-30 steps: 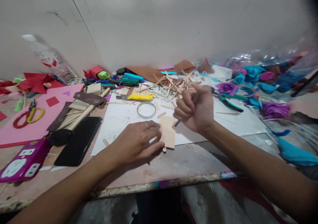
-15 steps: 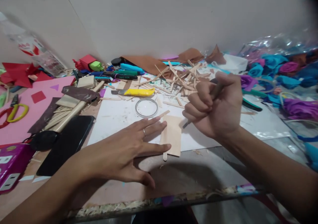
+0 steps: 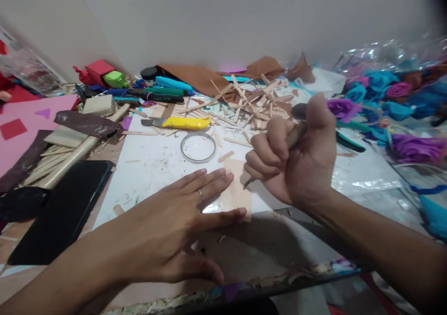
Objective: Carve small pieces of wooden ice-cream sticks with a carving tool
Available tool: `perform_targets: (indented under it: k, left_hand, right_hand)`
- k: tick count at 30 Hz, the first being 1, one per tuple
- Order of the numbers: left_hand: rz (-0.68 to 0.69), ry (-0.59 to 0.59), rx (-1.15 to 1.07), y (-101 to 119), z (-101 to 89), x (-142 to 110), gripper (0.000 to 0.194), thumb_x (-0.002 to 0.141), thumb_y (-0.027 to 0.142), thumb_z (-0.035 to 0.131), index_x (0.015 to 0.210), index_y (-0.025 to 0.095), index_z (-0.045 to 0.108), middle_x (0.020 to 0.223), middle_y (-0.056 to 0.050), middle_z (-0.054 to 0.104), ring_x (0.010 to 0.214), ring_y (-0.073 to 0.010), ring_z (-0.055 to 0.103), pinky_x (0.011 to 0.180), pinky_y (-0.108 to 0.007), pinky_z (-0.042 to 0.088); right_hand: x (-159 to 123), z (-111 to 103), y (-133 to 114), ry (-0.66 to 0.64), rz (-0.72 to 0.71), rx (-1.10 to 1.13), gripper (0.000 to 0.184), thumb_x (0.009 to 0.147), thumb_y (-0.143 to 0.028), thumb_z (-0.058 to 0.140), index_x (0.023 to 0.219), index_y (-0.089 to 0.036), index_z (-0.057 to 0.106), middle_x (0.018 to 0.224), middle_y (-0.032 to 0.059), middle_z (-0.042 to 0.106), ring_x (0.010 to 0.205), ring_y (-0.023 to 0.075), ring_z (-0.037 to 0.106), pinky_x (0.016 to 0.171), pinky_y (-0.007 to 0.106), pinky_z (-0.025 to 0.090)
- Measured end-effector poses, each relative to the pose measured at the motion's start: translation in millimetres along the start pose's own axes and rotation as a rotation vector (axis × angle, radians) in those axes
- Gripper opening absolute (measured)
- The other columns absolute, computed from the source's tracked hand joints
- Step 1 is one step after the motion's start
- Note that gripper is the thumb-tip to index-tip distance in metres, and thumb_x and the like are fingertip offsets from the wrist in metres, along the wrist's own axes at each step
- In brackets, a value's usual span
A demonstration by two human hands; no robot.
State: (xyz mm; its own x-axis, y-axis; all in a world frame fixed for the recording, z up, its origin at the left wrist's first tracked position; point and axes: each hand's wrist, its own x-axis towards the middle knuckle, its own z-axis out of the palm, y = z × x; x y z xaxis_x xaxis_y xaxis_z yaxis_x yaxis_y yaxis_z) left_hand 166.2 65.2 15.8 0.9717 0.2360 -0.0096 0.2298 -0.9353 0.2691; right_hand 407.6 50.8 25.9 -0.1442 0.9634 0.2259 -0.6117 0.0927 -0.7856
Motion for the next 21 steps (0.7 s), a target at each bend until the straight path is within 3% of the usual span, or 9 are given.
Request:
perform_targets:
  k: [4,9,21]
  left_hand:
    - [-0.033,0.022,-0.035,2.0,10.9,2.1,0.079,0.095,0.073,0.060,0.165,0.045,0.036,0.178,-0.013,0.021,0.158,-0.0479,0.033,0.121,-0.069,0.039]
    - [-0.064,0.041,-0.074,2.4,21.6,3.6,0.079,0.094,0.073,0.062,0.164,0.047,0.037,0.180,-0.005,0.016,0.162,-0.0446,0.025,0.125,-0.068,0.035]
    - [-0.083,0.030,-0.171,3.5,16.1,8.0,0.077,0.091,0.072,0.067,0.160,0.042,0.048,0.177,-0.005,0.024,0.158,-0.0464,0.030,0.124,-0.069,0.035]
  right_hand:
    - [-3.2,-2.1,3.3,-0.050,0.007,-0.027,0.077,0.095,-0.081,0.047,0.048,-0.022,0.033,0.042,-0.0068,0.019,0.036,0.0071,0.015,0.037,0.025,0.018]
    - [-6.2,-2.5,-0.5,-0.106,0.031,-0.077,0.073,0.097,-0.075,0.048,0.049,-0.022,0.033,0.042,-0.0064,0.019,0.037,0.0077,0.018,0.040,0.027,0.021]
    - [-9.3,-1.5,-1.1,-0.240,0.001,-0.139,0.067,0.100,-0.065,0.047,0.051,-0.021,0.033,0.042,-0.0054,0.021,0.038,0.0080,0.021,0.043,0.029,0.026]
